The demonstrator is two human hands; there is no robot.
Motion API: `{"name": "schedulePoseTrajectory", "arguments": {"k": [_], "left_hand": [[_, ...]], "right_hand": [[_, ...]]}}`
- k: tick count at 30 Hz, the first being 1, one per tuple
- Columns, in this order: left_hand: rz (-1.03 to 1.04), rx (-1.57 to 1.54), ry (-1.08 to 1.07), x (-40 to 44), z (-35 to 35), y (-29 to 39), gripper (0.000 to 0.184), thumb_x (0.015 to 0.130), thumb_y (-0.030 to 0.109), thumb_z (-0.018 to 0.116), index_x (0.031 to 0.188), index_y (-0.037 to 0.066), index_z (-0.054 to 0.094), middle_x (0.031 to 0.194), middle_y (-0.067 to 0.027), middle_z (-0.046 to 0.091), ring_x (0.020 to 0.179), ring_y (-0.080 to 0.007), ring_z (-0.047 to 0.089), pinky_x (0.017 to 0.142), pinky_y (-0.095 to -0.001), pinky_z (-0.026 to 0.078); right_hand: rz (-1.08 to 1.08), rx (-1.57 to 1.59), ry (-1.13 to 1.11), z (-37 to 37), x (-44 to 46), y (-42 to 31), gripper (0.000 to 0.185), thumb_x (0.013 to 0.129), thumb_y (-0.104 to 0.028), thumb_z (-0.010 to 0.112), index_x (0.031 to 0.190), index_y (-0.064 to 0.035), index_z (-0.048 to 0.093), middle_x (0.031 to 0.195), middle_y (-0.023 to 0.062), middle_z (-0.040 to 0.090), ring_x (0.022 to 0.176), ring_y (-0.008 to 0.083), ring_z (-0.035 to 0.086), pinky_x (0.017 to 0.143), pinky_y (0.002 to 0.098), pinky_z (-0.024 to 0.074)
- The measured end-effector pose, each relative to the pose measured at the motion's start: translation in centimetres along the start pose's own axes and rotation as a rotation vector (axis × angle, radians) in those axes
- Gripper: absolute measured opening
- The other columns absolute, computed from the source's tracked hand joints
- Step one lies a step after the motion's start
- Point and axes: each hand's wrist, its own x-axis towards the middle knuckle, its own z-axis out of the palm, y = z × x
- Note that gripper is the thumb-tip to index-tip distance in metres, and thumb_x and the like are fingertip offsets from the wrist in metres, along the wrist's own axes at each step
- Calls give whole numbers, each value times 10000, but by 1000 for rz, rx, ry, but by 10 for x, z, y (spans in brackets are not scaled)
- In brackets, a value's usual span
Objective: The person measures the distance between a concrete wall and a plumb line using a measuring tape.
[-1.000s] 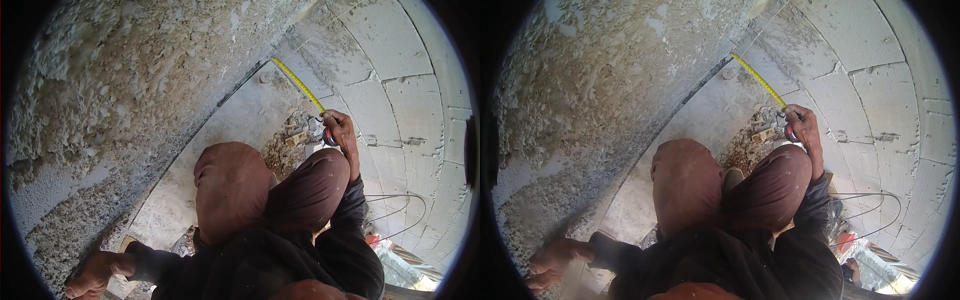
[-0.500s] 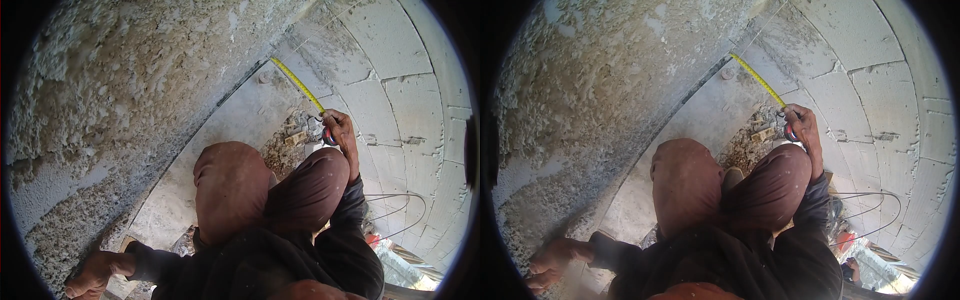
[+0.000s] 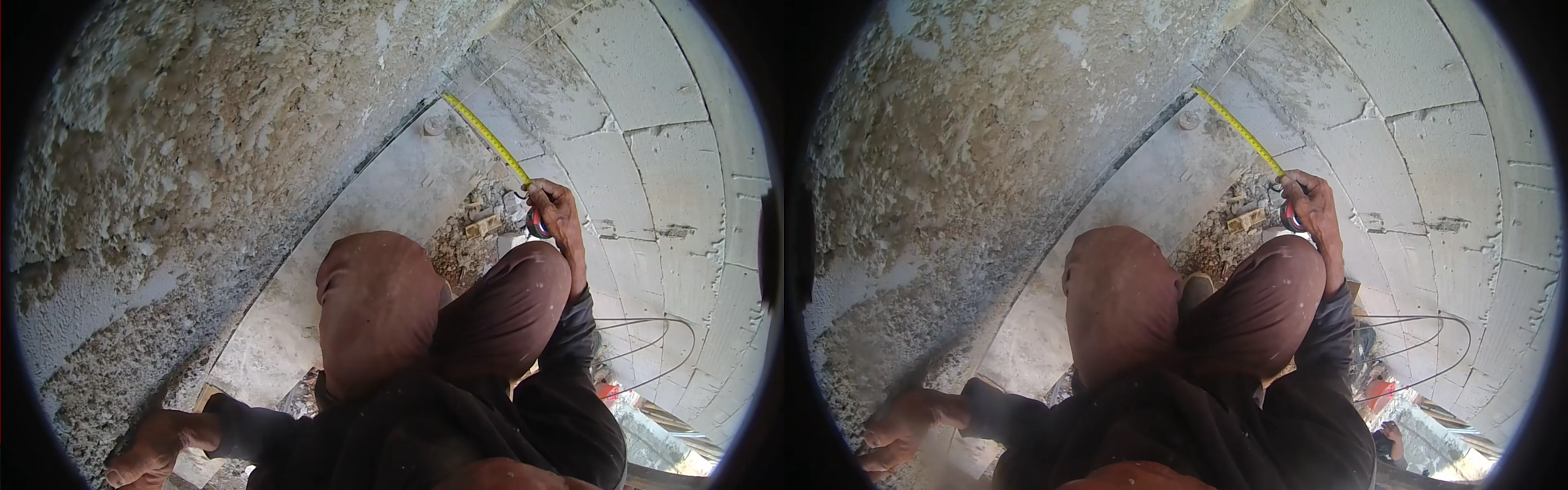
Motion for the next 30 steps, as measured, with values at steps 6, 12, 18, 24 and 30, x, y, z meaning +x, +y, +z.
{"name": "schedulePoseTrajectory", "arguments": {"k": [6, 12, 18, 24, 30], "left_hand": [[-4, -3, 3, -2, -1, 2, 715, 1170, 512, 386, 1700, 39, 305, 1723, -240, 285, 1588, -399, 269, 1340, -582, 185], [-7, -9, 5, -4, -2, 3, 720, 1166, 509, 395, 1689, 22, 315, 1704, -252, 308, 1571, -405, 298, 1337, -580, 201], [-12, -15, -3, -6, -4, 4, 725, 1161, 507, 403, 1678, 5, 325, 1686, -265, 332, 1554, -411, 327, 1333, -578, 218], [-20, -17, -9, -7, -5, 5, 730, 1157, 504, 412, 1668, -12, 335, 1667, -278, 355, 1537, -417, 356, 1329, -576, 234], [-27, -16, -18, -8, -6, 5, 736, 1153, 502, 420, 1657, -29, 346, 1649, -291, 379, 1521, -423, 385, 1326, -573, 250]], "right_hand": [[-18, 3, 6, 0, 1, 4, 330, 1105, -314, 655, 1114, -19, 802, 759, 18, 670, 721, 98, 578, 691, 313, 476], [-12, -15, 7, -1, 0, 1, 347, 1105, -331, 652, 1115, -20, 805, 760, 25, 676, 723, 104, 593, 695, 317, 483], [-9, -9, -5, -1, 0, 0, 343, 1102, -327, 651, 1101, -20, 804, 749, 28, 669, 705, 104, 588, 679, 319, 475], [-50, -4, 21, 1, 4, 11, 317, 1103, -300, 652, 1094, -20, 801, 733, 19, 656, 672, 92, 569, 650, 318, 462], [-14, -1, 10, 1, 2, 6, 323, 1109, -306, 651, 1105, -22, 805, 744, 12, 666, 683, 82, 575, 653, 307, 468]]}}
